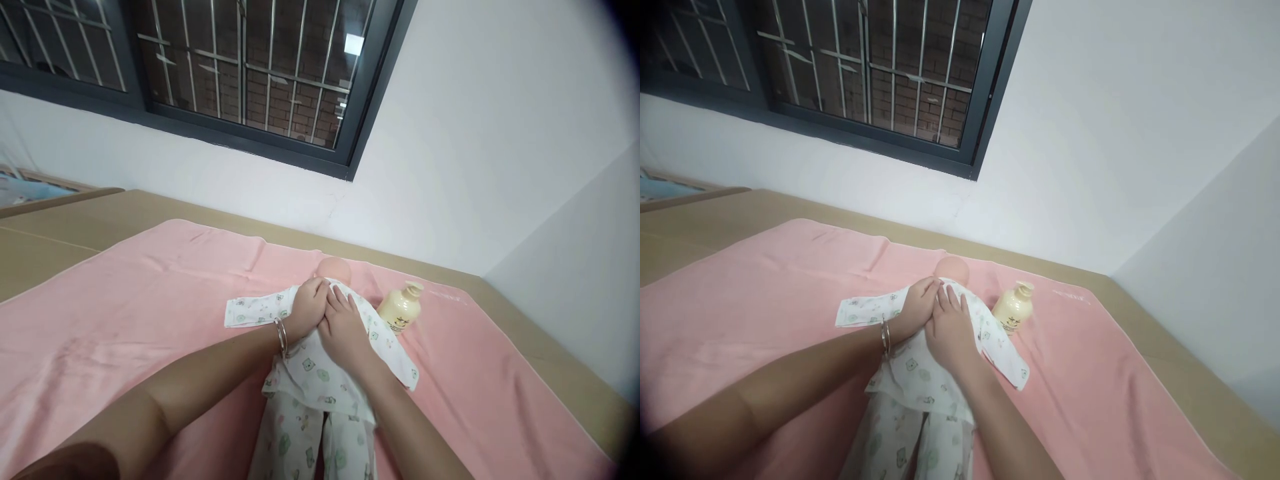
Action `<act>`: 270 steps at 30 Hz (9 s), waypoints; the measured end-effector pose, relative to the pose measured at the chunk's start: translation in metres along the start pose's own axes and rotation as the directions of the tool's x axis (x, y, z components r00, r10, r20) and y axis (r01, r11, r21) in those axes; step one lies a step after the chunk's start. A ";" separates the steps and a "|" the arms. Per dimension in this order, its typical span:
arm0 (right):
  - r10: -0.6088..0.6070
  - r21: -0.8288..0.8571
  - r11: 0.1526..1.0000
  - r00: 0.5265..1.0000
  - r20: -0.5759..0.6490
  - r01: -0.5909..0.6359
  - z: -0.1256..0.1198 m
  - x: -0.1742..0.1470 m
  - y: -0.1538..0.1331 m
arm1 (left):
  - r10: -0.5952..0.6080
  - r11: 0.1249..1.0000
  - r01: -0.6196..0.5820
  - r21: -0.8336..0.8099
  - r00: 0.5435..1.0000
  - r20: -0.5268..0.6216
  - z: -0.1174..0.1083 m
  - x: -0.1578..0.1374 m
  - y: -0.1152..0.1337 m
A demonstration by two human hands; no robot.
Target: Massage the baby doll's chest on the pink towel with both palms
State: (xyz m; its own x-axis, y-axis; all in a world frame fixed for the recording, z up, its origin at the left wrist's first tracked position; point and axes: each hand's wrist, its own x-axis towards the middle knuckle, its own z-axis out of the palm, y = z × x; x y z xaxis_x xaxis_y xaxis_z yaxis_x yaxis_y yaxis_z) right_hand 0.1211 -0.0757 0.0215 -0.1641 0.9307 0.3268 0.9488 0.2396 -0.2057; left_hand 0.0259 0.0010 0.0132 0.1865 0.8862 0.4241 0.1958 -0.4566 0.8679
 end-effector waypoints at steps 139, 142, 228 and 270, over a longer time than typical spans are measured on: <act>0.276 -0.269 0.912 0.949 -0.155 -0.309 -0.005 0.001 0.013 | 0.286 0.765 -0.352 0.540 0.936 0.206 -0.019 -0.017 -0.007; 0.304 -0.287 0.895 0.938 -0.168 -0.342 -0.004 0.001 0.011 | 0.339 0.700 -0.403 0.589 0.914 0.222 -0.020 -0.020 -0.007; 0.249 0.140 0.964 0.952 -0.177 -0.226 0.004 0.006 0.036 | 0.251 0.802 -0.348 0.486 0.934 0.255 -0.016 -0.011 -0.016; 0.079 0.017 0.997 0.971 -0.226 -0.078 0.010 0.005 0.045 | 0.439 0.638 -0.608 0.472 0.791 0.426 -0.021 -0.007 -0.016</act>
State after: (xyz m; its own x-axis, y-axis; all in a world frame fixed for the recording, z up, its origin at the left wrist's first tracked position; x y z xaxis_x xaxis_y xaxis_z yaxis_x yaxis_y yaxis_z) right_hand 0.1604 -0.0578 0.0045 -0.0230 0.8601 0.5096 0.9540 0.1714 -0.2462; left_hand 0.0012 0.0039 0.0020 0.6433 0.4673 0.6064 0.4660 -0.8675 0.1741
